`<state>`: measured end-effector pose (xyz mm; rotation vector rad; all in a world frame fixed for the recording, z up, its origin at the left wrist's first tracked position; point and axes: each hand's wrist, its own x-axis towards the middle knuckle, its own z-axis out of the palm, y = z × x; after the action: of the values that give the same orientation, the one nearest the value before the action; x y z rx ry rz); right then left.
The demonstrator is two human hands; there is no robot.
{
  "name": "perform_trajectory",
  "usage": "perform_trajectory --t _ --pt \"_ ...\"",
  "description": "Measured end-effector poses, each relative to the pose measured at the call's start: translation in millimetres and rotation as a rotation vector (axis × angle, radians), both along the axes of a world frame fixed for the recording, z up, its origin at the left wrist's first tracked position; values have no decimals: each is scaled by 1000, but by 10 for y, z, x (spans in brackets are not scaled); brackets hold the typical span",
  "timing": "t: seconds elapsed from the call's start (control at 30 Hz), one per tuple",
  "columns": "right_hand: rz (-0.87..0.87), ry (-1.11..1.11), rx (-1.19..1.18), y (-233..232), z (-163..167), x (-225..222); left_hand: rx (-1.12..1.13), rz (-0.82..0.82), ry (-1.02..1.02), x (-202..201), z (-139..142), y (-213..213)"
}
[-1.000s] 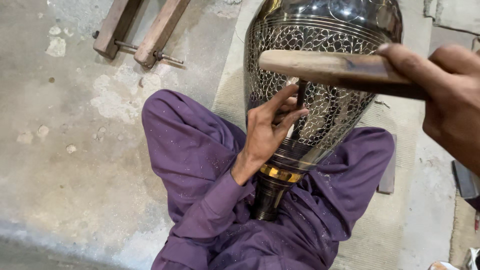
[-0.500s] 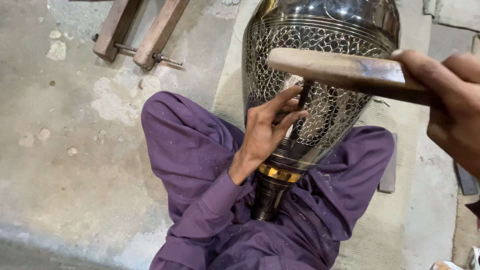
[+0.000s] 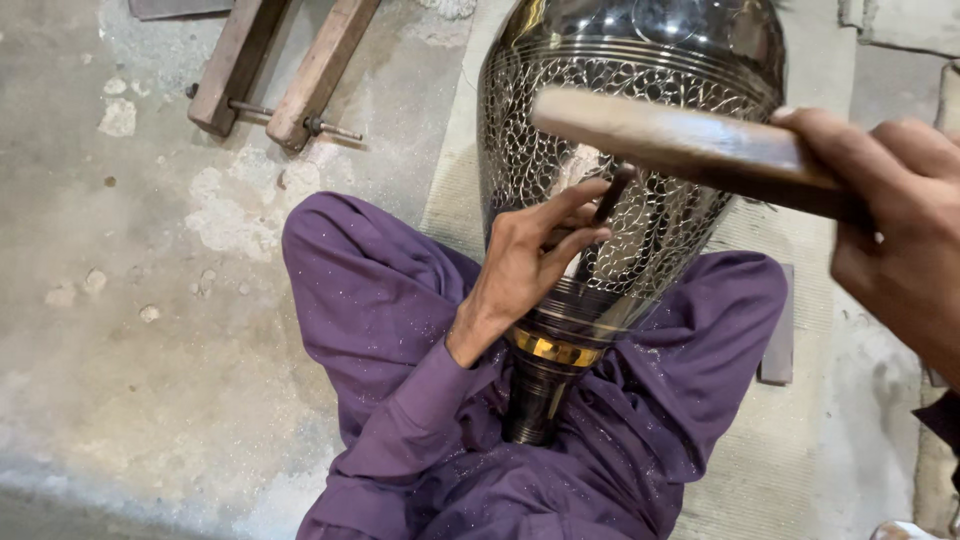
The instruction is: The person sits on the floor with a large engraved metal vase held upright between their legs. They hold a chisel against the vase surface with one hand and strike it with a wooden mallet held in the other hand, repeatedly chiseling the decorative pattern into the metal.
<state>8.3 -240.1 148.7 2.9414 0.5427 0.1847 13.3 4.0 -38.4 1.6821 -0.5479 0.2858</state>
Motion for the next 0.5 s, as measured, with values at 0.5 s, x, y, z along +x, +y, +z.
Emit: perform_trajectory --t 0.5 --pt "310 -117 290 -382 -128 135 -219 203 -20 -12 -183 -221"
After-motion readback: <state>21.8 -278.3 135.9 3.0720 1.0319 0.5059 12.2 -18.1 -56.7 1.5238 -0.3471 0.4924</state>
